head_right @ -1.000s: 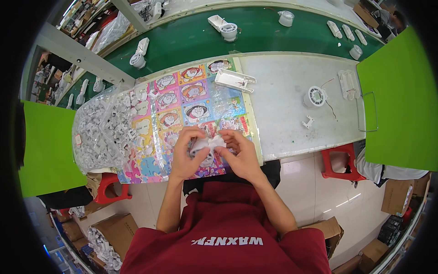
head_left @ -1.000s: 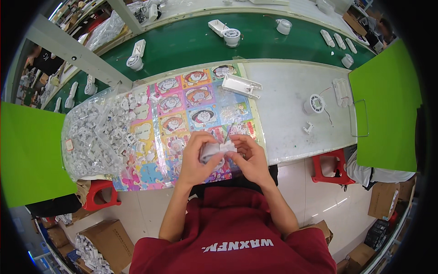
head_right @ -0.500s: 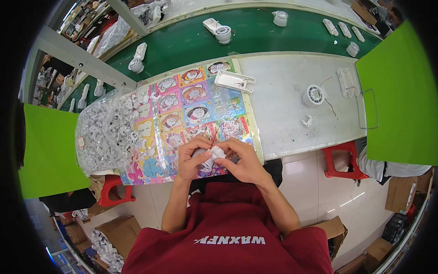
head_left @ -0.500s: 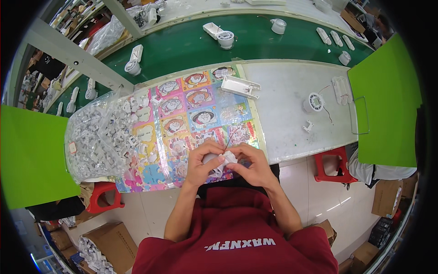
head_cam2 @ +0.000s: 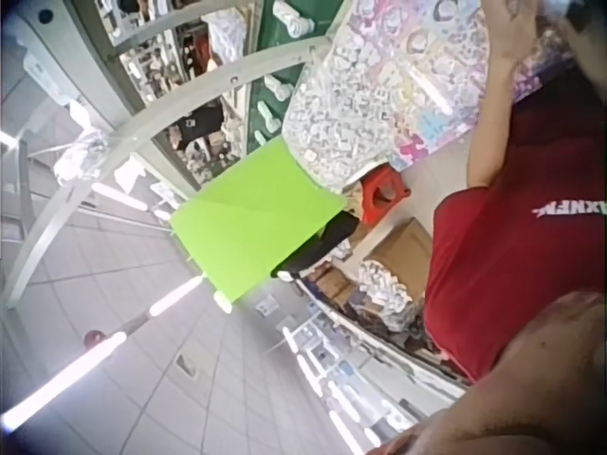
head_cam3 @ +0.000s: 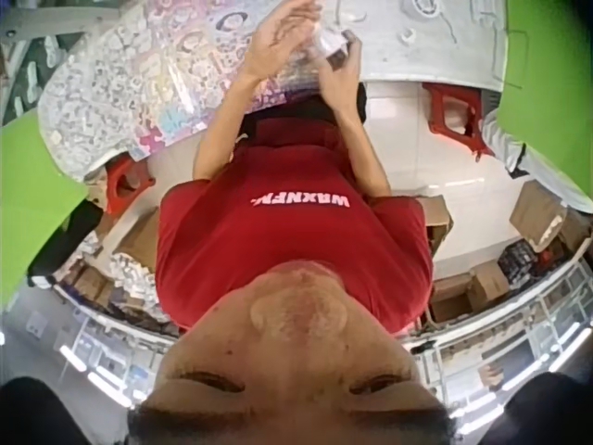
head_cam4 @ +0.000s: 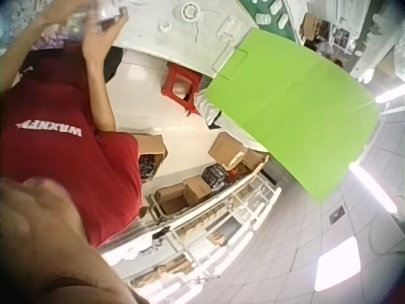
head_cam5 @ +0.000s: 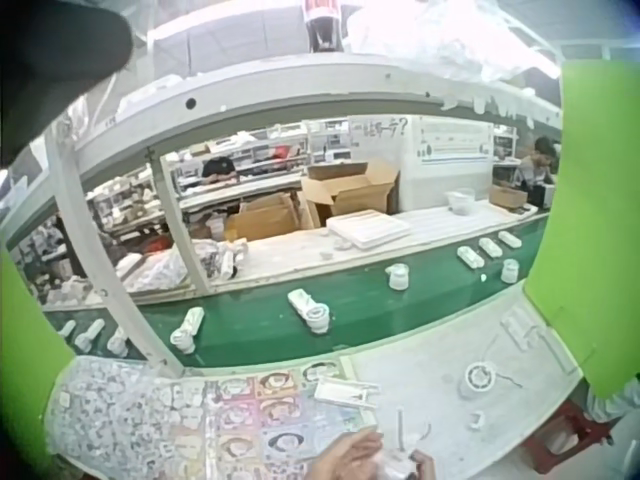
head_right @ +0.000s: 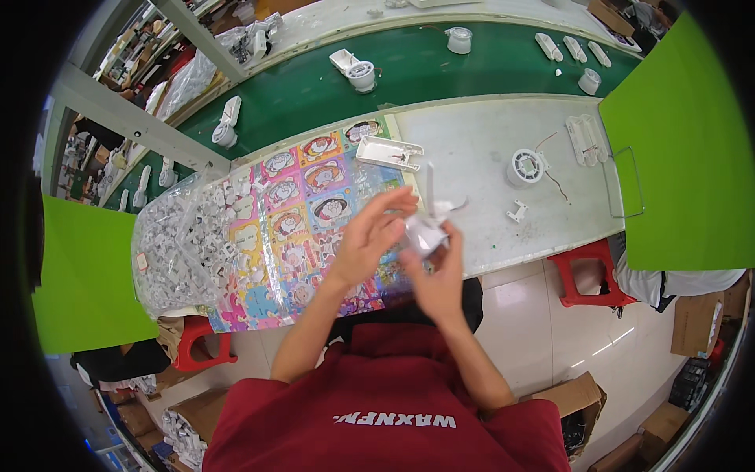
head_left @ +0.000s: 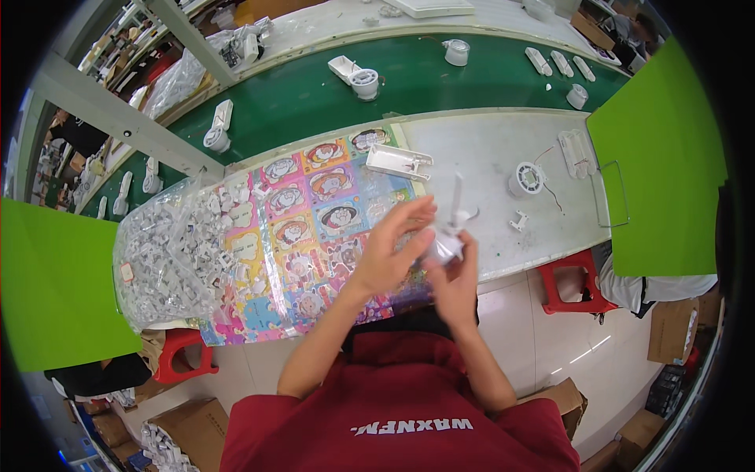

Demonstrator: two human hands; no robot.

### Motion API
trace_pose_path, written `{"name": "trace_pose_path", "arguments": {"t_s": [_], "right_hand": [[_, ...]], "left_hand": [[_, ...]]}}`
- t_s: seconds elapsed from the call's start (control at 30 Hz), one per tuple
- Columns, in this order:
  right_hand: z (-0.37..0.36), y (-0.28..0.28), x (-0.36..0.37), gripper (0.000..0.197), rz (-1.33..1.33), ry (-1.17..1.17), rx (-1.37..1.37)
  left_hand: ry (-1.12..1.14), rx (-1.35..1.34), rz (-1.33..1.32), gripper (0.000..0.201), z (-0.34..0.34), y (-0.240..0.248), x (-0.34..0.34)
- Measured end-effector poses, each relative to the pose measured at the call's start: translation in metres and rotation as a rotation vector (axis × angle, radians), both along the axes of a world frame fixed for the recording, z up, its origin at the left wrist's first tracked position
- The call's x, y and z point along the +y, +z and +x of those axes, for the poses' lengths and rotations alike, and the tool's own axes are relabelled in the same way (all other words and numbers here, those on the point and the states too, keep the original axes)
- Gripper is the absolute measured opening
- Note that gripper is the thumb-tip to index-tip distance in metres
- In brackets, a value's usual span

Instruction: The person assembles electronic fixtures by attaching small plastic clips to cylindrical units, fitting the units into plastic housings by hand, and placing the assembled components onto the conveyor belt.

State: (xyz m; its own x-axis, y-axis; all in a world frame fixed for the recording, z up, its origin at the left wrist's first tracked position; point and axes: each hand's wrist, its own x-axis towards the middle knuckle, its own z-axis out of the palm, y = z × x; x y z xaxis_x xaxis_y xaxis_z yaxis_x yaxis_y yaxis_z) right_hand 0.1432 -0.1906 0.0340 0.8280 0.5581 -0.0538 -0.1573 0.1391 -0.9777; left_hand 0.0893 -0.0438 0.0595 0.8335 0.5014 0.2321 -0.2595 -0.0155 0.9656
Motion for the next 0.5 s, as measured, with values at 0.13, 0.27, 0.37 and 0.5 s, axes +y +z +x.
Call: {"name": "trace_pose_path", "arguments": {"t_s": [0.13,0.27,0.37,0.5], "right_hand": [[0.043,-0.005,-0.014,0.056,0.011,-0.104,0.057],[0.067,0.002,-0.011,0.055,-0.083,0.010,-0.160],[0.083,0.007,-0.012,0.061,-0.261,0.038,-0.423],[0.099,0.037,-0.015,0.066,-0.341,0.124,-0.835]], "left_hand": [[0.173,0.177,0.850,0.072,0.038,0.029,0.046],[0.202,0.214,1.191,0.079,0.080,-0.008,0.097],[-0.037,0.427,1.202,0.075,0.086,-0.005,0.107],[-0.237,0.582,1.100,0.070,0.058,0.039,0.088]]}}
